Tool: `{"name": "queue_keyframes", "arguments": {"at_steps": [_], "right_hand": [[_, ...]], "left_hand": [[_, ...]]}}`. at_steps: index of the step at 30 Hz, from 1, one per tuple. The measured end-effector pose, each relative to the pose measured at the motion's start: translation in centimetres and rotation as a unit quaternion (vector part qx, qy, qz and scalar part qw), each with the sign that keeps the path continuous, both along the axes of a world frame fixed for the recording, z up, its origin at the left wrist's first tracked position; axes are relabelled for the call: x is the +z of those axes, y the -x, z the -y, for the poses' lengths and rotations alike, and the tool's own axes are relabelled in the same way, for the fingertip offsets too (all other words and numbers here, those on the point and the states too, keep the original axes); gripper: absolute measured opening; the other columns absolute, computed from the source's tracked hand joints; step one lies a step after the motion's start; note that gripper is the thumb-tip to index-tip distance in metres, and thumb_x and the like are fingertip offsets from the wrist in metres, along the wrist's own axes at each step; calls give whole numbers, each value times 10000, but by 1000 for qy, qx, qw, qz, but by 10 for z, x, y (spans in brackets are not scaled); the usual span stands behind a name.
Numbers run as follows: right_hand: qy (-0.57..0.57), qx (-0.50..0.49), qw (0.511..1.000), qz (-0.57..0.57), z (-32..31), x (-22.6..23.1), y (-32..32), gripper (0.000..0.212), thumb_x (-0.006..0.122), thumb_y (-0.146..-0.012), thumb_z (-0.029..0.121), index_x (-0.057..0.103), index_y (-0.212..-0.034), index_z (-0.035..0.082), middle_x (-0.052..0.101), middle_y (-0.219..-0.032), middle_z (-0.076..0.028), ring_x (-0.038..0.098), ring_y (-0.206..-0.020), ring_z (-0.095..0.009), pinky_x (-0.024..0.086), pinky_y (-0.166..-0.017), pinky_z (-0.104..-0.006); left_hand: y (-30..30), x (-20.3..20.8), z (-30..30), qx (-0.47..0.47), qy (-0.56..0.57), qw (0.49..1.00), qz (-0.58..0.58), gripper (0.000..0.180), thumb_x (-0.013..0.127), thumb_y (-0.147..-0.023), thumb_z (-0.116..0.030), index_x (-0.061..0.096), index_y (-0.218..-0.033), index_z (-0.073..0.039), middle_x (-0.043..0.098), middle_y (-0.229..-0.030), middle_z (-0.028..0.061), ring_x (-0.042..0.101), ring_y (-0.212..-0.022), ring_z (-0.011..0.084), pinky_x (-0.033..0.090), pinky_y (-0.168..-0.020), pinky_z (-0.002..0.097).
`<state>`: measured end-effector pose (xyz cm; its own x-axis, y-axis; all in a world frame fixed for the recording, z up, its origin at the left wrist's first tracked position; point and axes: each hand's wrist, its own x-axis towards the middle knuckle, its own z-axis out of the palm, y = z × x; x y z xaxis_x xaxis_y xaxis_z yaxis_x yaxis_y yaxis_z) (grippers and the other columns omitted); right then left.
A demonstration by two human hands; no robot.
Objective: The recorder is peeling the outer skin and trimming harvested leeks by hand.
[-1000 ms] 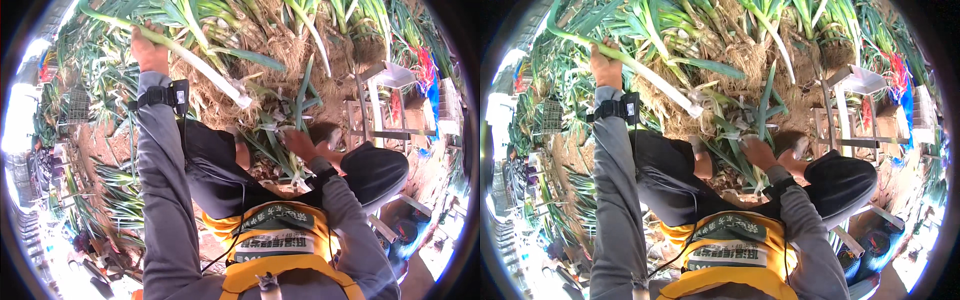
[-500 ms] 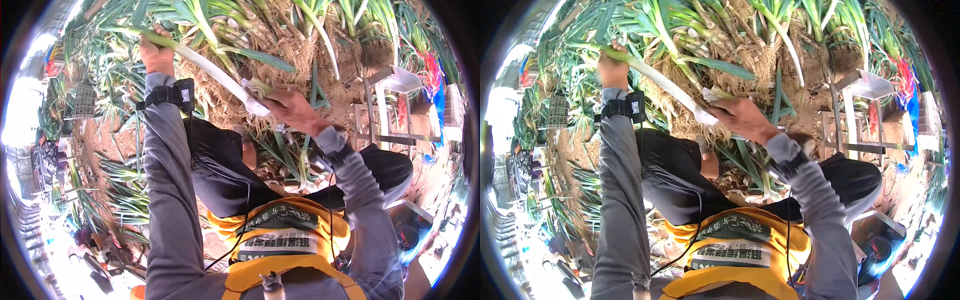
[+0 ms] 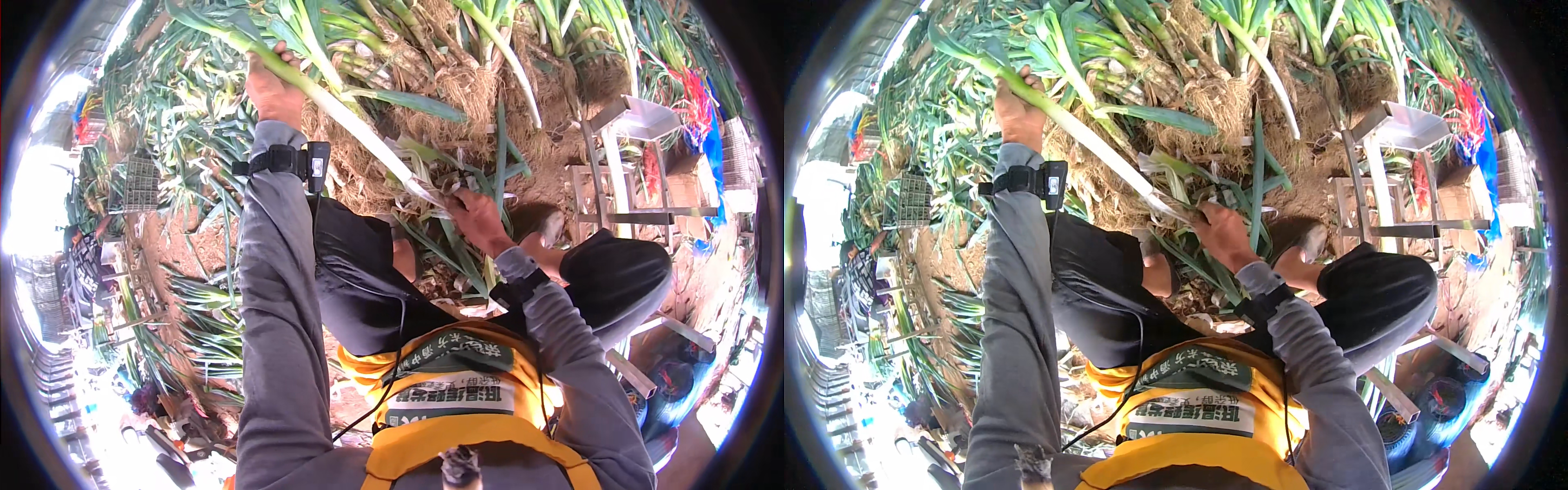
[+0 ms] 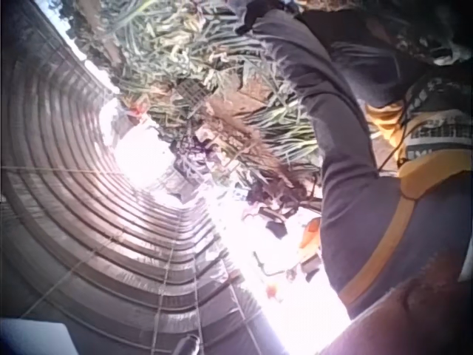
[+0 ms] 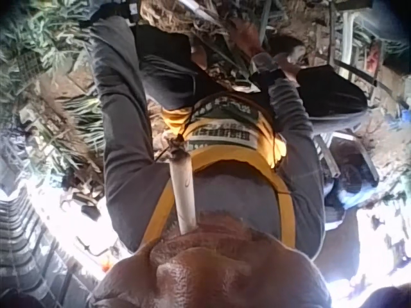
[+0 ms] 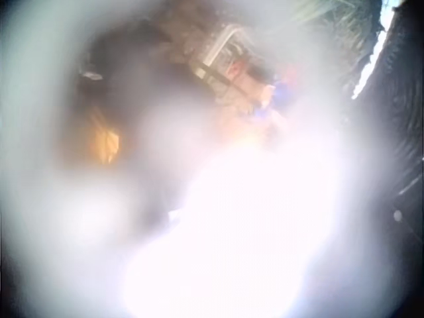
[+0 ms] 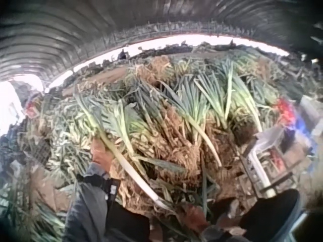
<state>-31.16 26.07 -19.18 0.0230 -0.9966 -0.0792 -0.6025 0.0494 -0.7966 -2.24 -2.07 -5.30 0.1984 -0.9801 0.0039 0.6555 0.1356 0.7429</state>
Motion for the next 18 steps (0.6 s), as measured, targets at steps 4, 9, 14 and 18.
{"name": "queue_keyframes", "arguments": {"at_steps": [4,9,14,18], "right_hand": [[10,-38,998,-44,1,-1,23,202,627,-914,222,656,-1011,46,672,-944,-193,662,-793,-402,535,-720,-464],[242,-9,968,-67,17,75,-7,323,642,-924,270,589,-1135,31,645,-1019,-177,682,-782,-351,560,-617,-410],[268,57,952,-138,46,69,-40,380,656,-919,278,554,-1213,60,637,-940,-144,670,-682,-319,538,-524,-398],[268,47,937,-221,58,58,-43,283,646,-922,233,576,-1131,55,629,-884,-111,656,-597,-302,512,-470,-395]], "left_hand": [[-14,3,6,-6,77,997,-19,418,324,-1067,-432,418,-1212,-52,581,-895,117,512,-709,194,465,-618,312],[-37,-2,13,9,24,998,-64,392,334,-1066,-436,445,-1180,-78,571,-892,106,504,-706,200,475,-621,315],[-42,-8,19,59,13,995,-84,388,377,-1059,-421,470,-1170,-61,581,-932,101,512,-735,209,490,-667,326],[-23,-2,11,129,-10,990,-50,383,423,-1048,-401,485,-1162,-41,594,-959,110,525,-755,205,488,-678,330]]}}
